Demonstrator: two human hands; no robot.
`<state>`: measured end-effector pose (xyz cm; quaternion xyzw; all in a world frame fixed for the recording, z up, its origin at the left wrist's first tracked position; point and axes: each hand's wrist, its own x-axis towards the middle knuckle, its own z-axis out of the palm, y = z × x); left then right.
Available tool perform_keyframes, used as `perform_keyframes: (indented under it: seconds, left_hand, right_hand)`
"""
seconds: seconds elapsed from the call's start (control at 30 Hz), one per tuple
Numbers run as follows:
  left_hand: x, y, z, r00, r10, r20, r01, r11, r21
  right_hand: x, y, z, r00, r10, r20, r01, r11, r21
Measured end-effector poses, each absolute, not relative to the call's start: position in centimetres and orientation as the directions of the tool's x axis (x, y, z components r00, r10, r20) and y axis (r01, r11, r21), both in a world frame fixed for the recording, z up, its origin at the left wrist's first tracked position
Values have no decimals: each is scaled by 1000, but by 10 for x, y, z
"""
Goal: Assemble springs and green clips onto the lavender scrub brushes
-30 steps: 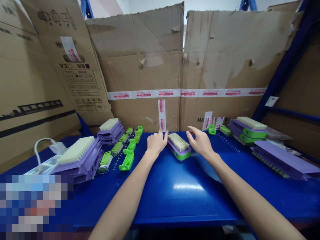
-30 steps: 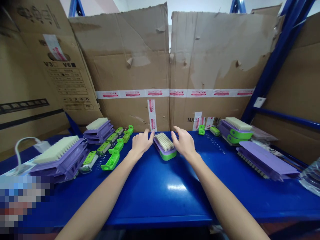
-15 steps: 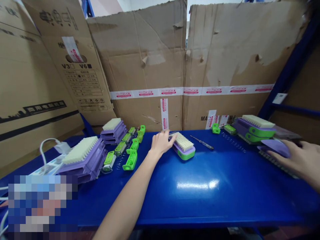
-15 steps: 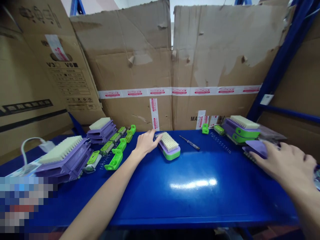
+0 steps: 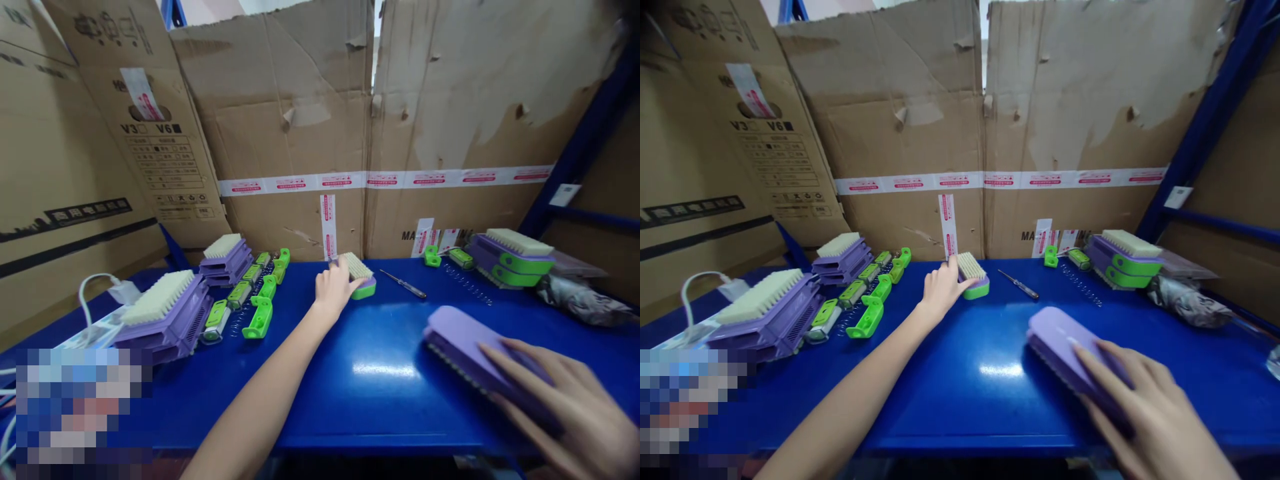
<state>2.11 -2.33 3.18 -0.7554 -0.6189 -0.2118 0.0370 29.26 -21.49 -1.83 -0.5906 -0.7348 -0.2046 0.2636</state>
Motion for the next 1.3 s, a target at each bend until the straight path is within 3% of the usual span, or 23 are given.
perform_keyframes:
  seconds: [0.13, 0.2, 0.27, 0.33, 0.43, 0.53, 0.63, 0.77, 0.9, 1.03, 1.17, 1.3]
  left_hand:
    - [14, -8, 22, 226, 930, 291, 788, -350, 506]
    - [6, -2, 24, 194, 912, 361, 698, -387, 603]
    - [-2, -2, 31, 104, 872, 478, 672, -416, 612]
    - [-7, -8, 42, 74, 788, 612, 711, -472, 521]
    - [-3, -27, 56, 302, 599, 741, 753, -627, 201]
    - [9, -43, 60, 609, 503, 613, 684, -725, -84]
    - [15, -45, 55, 690, 546, 476, 690, -694, -205]
    - [9, -35, 50, 608, 660, 440, 787, -572, -230]
    - [2, -27, 50, 449, 775, 445, 893, -410, -187]
    - [1, -24, 47, 358, 824, 440, 934, -315, -169]
    - [1, -19, 42, 316, 847, 427, 949, -277, -151]
    - [0, -14, 38, 274, 864, 423, 962, -241, -131]
  right_hand:
    - [227, -182, 0, -344, 770, 537, 907, 420, -21]
    - [206, -160, 11, -397, 773, 495, 876, 481, -47]
    - [195, -133, 23, -419, 784, 458, 855, 511, -92]
    - [191, -100, 35, -360, 816, 453, 863, 476, -171]
    - [190, -48, 45, -211, 839, 502, 905, 362, -225]
    - [188, -4, 43, -164, 899, 407, 934, 274, -230]
    - [188, 26, 36, -89, 963, 253, 951, 157, -266]
    - [190, 48, 31, -56, 989, 137, 953, 94, -290]
    - [179, 51, 32, -121, 952, 281, 940, 201, -275]
    - [159, 38, 30, -300, 921, 250, 936, 335, -111]
    - [153, 20, 28, -338, 899, 278, 940, 333, 68]
    - [162, -5, 27, -353, 858, 373, 935, 338, 108]
